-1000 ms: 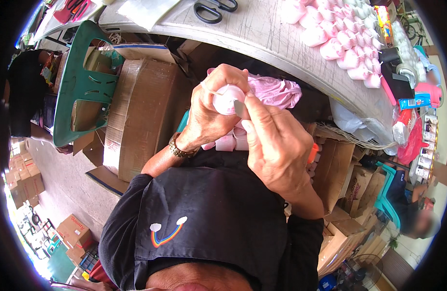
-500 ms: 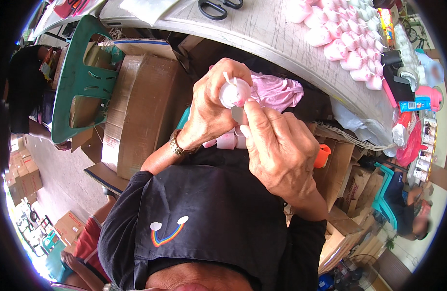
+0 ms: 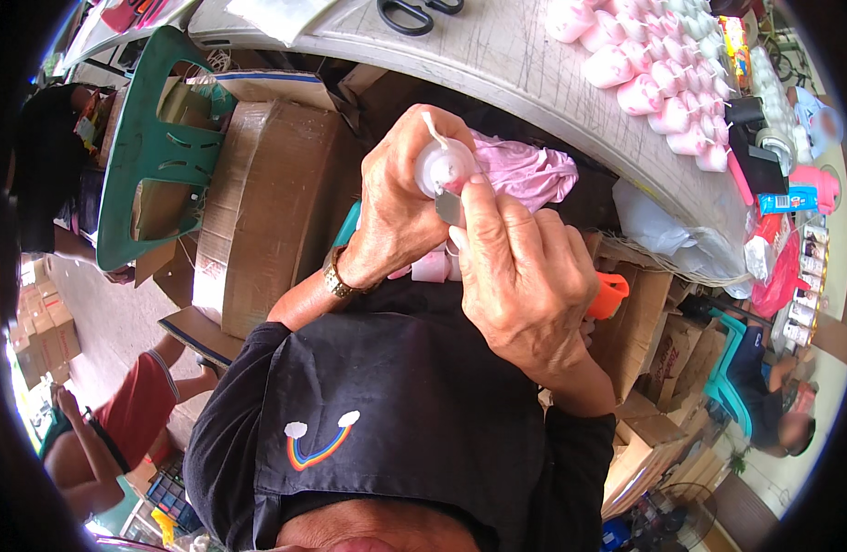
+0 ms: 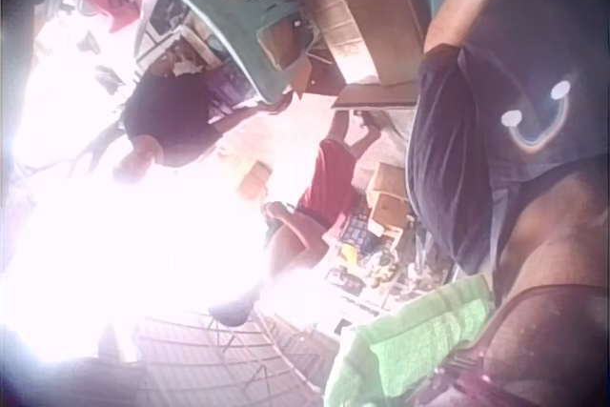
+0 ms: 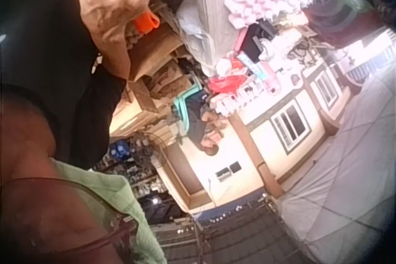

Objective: The person assembles small pink cylindrical foam pieces into a larger decorative arrangement by threading them onto a string. They repeatedly pick up foam pieces, insert the string, and adjust the growing cluster. The person also handles a pink fabric piece and uses scissors to cut the string.

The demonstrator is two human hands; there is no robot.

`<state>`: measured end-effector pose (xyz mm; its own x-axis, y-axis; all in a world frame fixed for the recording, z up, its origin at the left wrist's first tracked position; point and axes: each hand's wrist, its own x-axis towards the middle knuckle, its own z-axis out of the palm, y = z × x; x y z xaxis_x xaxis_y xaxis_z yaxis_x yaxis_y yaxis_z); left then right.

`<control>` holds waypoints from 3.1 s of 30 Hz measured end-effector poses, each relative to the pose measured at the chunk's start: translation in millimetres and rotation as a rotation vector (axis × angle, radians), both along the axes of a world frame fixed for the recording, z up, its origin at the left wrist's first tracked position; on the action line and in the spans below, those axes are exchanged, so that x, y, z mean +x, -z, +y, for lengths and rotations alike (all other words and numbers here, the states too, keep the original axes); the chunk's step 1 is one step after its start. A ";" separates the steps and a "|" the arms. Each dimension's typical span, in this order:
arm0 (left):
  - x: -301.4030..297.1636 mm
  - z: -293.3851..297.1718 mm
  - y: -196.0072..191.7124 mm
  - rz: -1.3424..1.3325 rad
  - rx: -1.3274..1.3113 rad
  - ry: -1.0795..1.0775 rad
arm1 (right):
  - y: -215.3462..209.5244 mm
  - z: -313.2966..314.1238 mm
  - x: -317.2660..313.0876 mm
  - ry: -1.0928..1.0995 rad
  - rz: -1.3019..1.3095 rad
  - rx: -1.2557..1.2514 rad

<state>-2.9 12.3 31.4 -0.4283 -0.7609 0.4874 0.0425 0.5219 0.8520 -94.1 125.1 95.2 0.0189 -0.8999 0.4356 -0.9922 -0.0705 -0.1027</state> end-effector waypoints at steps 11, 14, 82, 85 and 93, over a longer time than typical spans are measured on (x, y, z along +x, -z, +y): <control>-6.4 -2.0 3.9 0.065 -0.089 -0.091 | 16.7 -10.7 6.3 0.100 -0.079 -0.127; -5.9 -3.4 4.8 0.087 -0.135 -0.095 | 22.0 -13.8 4.4 0.072 -0.186 -0.144; 3.4 -13.0 30.5 -0.028 0.371 0.341 | 13.6 -21.7 -44.3 0.091 -0.062 -0.142; 4.2 -10.5 36.2 -0.093 0.547 0.415 | 9.3 -43.6 -55.4 0.040 -0.001 -0.157; 3.9 0.8 42.6 -0.152 0.561 0.478 | 22.0 -159.6 -57.2 0.012 0.228 -0.087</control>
<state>1.0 13.1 -11.1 -0.8060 -0.5918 -0.0097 0.0163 -0.0386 0.9991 -151.4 -34.5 73.2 0.1157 -0.8600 0.4969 -0.9898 -0.0578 0.1303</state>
